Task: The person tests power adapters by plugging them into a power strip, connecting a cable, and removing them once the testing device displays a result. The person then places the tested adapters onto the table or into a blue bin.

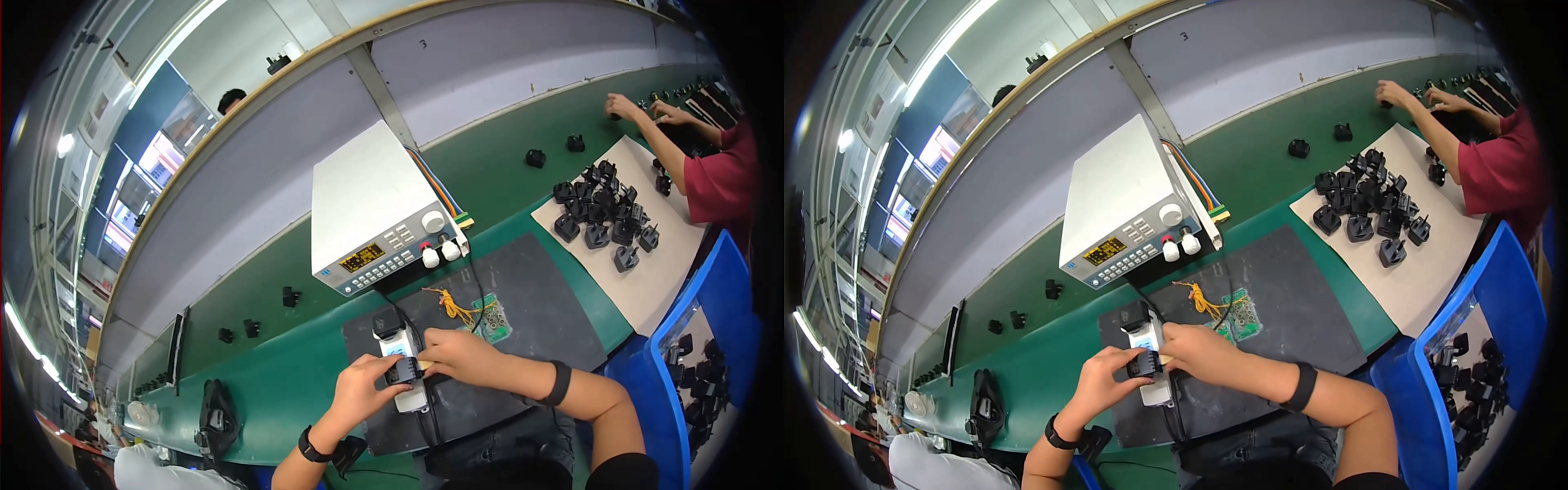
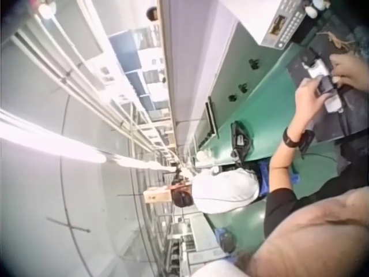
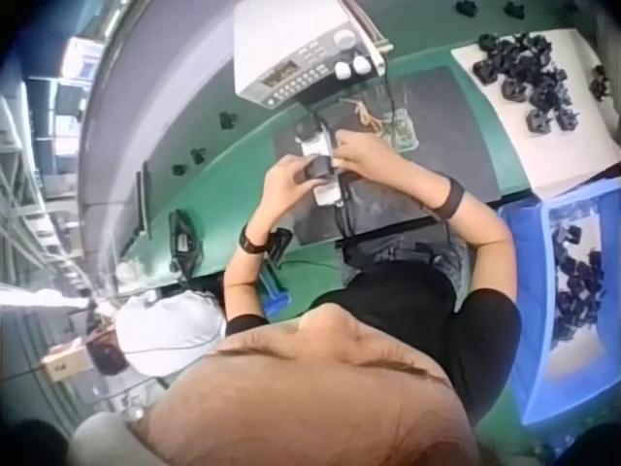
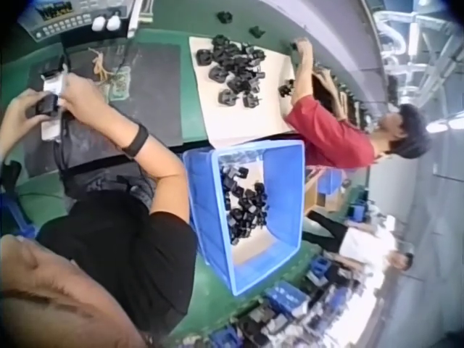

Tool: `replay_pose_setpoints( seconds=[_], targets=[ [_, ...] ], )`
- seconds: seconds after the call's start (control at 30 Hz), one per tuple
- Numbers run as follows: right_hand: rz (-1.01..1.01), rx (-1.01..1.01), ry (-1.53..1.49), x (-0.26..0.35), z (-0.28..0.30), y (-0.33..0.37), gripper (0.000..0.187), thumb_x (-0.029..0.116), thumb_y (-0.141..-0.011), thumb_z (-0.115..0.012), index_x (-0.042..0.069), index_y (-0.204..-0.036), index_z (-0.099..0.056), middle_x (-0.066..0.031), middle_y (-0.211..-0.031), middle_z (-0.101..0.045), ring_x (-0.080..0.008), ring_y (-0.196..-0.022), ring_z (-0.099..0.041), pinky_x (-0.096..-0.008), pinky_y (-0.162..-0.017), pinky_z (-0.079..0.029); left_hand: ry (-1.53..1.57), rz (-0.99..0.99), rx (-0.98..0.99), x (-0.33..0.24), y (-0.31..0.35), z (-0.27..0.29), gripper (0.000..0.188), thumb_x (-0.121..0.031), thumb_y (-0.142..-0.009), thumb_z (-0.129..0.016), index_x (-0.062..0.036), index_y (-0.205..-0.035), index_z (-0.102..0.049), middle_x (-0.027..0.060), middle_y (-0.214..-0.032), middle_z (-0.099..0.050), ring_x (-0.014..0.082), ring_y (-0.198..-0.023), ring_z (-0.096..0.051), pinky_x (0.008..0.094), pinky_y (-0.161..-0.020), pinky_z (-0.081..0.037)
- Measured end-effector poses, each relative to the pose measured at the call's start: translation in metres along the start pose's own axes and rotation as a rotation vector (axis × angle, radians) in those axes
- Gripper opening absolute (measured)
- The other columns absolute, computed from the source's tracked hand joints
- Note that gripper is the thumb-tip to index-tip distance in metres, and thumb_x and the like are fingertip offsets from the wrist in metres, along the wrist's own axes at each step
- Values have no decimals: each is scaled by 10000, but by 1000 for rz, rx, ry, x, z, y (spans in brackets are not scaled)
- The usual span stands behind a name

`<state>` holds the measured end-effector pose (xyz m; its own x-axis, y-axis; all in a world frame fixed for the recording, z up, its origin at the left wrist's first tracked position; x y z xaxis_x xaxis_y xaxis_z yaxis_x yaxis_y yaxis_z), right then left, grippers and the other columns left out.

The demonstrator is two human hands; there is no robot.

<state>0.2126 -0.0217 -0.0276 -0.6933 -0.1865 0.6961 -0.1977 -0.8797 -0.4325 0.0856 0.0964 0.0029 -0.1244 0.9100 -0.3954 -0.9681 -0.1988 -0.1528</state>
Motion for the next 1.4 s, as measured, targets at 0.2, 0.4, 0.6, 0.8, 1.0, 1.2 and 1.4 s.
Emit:
replay_pose_setpoints(
  seconds=[0.2,0.4,0.6,0.8,1.0,1.2,1.4],
  targets=[
    [67,26,212,12,27,6,382,244,-716,-747,83,-1051,-659,-68,-922,-583,-257,-868,-596,-351,-743,-482,-9,-36,-130,3,-15,32,558,-276,-572,-864,-91,-1065,-680,75,-945,-680,227,-799,-629,318,-687,-510],
    [-598,-325,754,-59,149,60,480,259,-669,-784,63,-1072,-611,-101,-992,-608,-302,-908,-610,-398,-752,-495,-334,9,37,36,-64,19,571,-371,-585,-832,-87,-1054,-670,76,-852,-669,255,-817,-599,346,-699,-498],
    [-979,-483,956,-173,199,79,516,280,-650,-815,21,-1017,-560,-165,-949,-620,-332,-854,-638,-423,-705,-525,-340,-50,-10,35,-70,27,516,-357,-544,-855,-62,-943,-717,81,-772,-648,225,-757,-607,333,-663,-498],
    [-705,-554,1117,-114,196,71,420,273,-655,-780,61,-947,-566,-121,-872,-631,-291,-816,-584,-437,-691,-457,-378,278,-259,94,-54,94,484,-348,-539,-849,-64,-907,-713,110,-773,-654,263,-765,-615,356,-689,-502],
    [-597,64,-445,-11,71,-1,457,238,-867,-684,14,-1226,-511,-122,-974,-638,-158,-880,-650,-272,-763,-501,-431,513,-221,273,-71,59,497,-430,-563,-826,-76,-894,-716,117,-824,-675,294,-830,-622,409,-698,-513],
    [-691,180,-1045,-20,13,-38,436,291,-950,-557,-44,-1223,-498,-137,-1080,-606,-210,-938,-657,-297,-785,-552,-365,253,-292,129,-56,71,268,-336,-726,-743,-74,-699,-699,111,-714,-662,291,-727,-623,402,-616,-496],
    [-691,365,-1191,-20,-25,-62,417,349,-998,-432,-22,-1159,-529,-132,-1043,-639,-206,-901,-664,-303,-753,-563,-65,-388,-153,16,-33,62,616,-137,-668,-770,-63,-1237,-546,114,-1183,-603,287,-996,-598,340,-827,-500]
  ],
)
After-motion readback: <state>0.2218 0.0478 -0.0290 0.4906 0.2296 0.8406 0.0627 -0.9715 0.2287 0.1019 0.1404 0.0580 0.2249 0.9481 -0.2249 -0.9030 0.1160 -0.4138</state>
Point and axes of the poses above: each hand's wrist, its own y-axis away from the middle knuckle, its own z-axis out of the back of the hand, x = y × z, the point moved 5 cm from there along -y, towards the middle knuckle
